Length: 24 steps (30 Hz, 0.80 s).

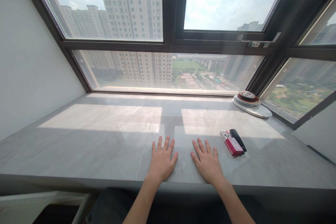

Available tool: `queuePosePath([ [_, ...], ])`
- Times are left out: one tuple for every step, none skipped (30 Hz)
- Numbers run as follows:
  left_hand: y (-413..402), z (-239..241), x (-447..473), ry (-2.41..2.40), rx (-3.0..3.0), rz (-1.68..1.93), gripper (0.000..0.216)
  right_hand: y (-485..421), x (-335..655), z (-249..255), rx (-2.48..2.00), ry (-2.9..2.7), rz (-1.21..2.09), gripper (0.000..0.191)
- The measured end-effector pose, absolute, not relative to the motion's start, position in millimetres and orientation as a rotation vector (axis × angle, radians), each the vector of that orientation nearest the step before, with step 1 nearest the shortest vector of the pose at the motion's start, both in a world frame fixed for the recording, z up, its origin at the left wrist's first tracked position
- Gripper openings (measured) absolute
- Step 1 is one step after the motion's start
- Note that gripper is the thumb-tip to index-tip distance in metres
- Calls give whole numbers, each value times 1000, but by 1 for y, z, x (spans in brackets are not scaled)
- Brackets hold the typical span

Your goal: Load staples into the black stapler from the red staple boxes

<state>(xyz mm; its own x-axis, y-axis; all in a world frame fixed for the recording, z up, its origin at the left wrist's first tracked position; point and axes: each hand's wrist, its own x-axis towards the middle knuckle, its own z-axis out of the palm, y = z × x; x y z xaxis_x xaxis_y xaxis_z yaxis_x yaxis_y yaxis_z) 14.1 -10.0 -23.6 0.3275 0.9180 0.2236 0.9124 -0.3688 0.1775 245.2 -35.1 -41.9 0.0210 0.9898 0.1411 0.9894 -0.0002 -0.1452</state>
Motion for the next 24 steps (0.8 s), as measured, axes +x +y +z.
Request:
queuePosePath([
  [-10,-23,14,1754,2539,450,59,-35,244,-42,-2108,-2057,-8,60],
  [-11,-23,14,1754,2537,450,59,-35,244,-42,-2117,-2053,-11,60],
  [-11,-23,14,1755,2536,450,59,-35,244,-42,-2118,-2054,-10,60],
  [-11,-24,14,1755,2537,448,59,-36,244,-41,-2115,-2055,-7,60],
  [-11,-24,14,1756,2538,446,59,-36,244,-41,-2112,-2056,-4,60],
  [-11,-25,14,1759,2540,444,60,-37,244,-41,-2110,-2054,-1,60],
  [-11,-25,15,1765,2540,445,60,-37,244,-41,-2109,-2051,0,60],
  [-11,-26,15,1776,2539,448,61,-37,244,-42,-2109,-2049,0,60],
  [-11,-26,16,1787,2536,454,62,-37,244,-42,-2109,-2046,-2,60],
  [-11,-27,17,1794,2535,460,62,-37,244,-42,-2109,-2043,-4,60],
  [-11,-27,17,1794,2536,465,62,-38,244,-43,-2108,-2042,-7,60],
  [-11,-27,17,1788,2538,468,62,-38,244,-43,-2106,-2041,-10,60],
  [-11,-27,17,1777,2541,468,62,-38,245,-43,-2103,-2041,-13,60],
  [-12,-27,16,1764,2544,467,62,-38,245,-43,-2100,-2042,-14,60],
  [-12,-26,15,1754,2545,464,62,-38,246,-43,-2095,-2046,-14,60],
  [-12,-26,14,1748,2544,461,62,-38,246,-44,-2091,-2049,-14,60],
  [-12,-26,14,1747,2542,458,62,-38,246,-44,-2088,-2050,-15,60],
  [-12,-26,13,1747,2540,456,62,-38,247,-44,-2085,-2052,-17,60],
  [-11,-26,13,1748,2539,454,62,-38,247,-45,-2084,-2053,-20,60],
  [-11,-26,13,1750,2538,453,62,-37,247,-45,-2083,-2053,-23,60],
  [-11,-27,13,1752,2536,452,62,-37,247,-45,-2082,-2054,-28,60],
  [-11,-27,13,1756,2534,452,62,-37,247,-46,-2080,-2055,-33,61],
  [-11,-27,13,1760,2532,451,62,-37,247,-46,-2079,-2057,-36,61],
  [-11,-27,13,1764,2529,451,62,-37,246,-46,-2080,-2059,-38,62],
])
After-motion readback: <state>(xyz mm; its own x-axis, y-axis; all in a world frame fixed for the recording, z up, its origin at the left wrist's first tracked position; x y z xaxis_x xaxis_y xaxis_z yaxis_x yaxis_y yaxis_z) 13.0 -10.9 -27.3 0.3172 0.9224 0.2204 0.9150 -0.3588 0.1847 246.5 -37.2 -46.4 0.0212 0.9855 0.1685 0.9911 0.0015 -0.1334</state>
